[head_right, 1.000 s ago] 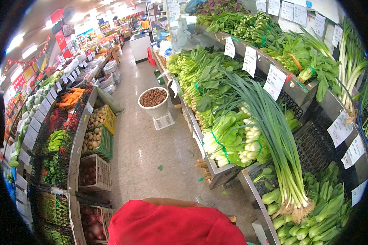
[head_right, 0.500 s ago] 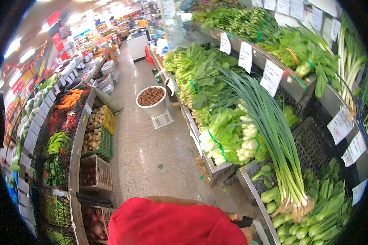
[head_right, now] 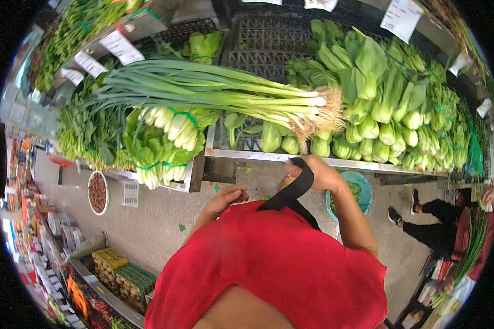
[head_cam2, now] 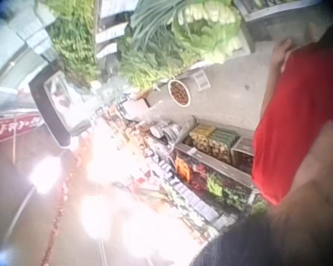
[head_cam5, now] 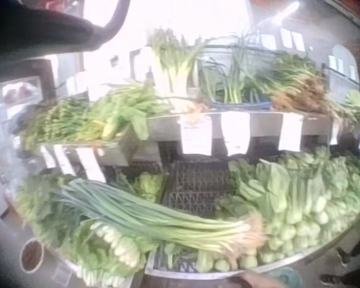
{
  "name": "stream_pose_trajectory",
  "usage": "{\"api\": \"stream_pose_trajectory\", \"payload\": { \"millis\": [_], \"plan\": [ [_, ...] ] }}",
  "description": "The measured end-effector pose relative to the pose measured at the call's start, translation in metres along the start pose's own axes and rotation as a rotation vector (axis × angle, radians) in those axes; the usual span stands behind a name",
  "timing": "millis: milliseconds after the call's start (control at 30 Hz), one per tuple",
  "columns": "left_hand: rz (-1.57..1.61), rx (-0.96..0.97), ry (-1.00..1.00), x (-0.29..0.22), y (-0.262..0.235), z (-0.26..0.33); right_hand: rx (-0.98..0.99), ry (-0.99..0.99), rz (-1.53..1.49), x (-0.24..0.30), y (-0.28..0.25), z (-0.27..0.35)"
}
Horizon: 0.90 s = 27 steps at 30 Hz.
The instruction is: The person selects individual green onions from a display bin in a grocery store produce section. They repeatedly pick up stalks, inspect them, and place them into a blue shopping basket.
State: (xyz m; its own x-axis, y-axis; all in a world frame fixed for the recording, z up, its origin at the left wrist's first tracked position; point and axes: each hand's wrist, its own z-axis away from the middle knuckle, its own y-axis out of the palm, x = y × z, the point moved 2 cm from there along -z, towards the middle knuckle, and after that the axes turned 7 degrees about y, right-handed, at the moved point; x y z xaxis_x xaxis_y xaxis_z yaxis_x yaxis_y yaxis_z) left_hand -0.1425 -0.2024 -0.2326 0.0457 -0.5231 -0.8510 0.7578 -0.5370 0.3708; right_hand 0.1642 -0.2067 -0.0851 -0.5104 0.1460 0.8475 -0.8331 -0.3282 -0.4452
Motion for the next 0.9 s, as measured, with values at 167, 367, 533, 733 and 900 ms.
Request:
{"api": "stream_pose_trajectory", "payload": {
  "millis": [167, 367, 533, 733, 900],
  "plan": [
    [0.029, 0.149, -0.024, -0.057, 0.041, -0.028, -0.187, 0.018, -0.060, -0.006, -0.058, 0.002],
    [-0.368, 0.535, 0.041, -0.128, 0.112, -0.071, -0.298, 0.176, 0.199, -0.006, -0.106, 0.001],
    [-0.455, 0.508, 0.390, -0.134, 0.130, -0.108, -0.374, 0.022, 0.244, 0.017, -0.168, 0.002],
    [-0.533, 0.850, 0.481, -0.158, 0.153, -0.134, -0.269, -0.404, 0.493, 0.086, -0.226, -0.021],
    [-0.525, 0.862, 0.335, -0.158, 0.144, -0.147, -0.158, -0.559, 0.588, 0.143, -0.244, -0.049]
  ]
}}
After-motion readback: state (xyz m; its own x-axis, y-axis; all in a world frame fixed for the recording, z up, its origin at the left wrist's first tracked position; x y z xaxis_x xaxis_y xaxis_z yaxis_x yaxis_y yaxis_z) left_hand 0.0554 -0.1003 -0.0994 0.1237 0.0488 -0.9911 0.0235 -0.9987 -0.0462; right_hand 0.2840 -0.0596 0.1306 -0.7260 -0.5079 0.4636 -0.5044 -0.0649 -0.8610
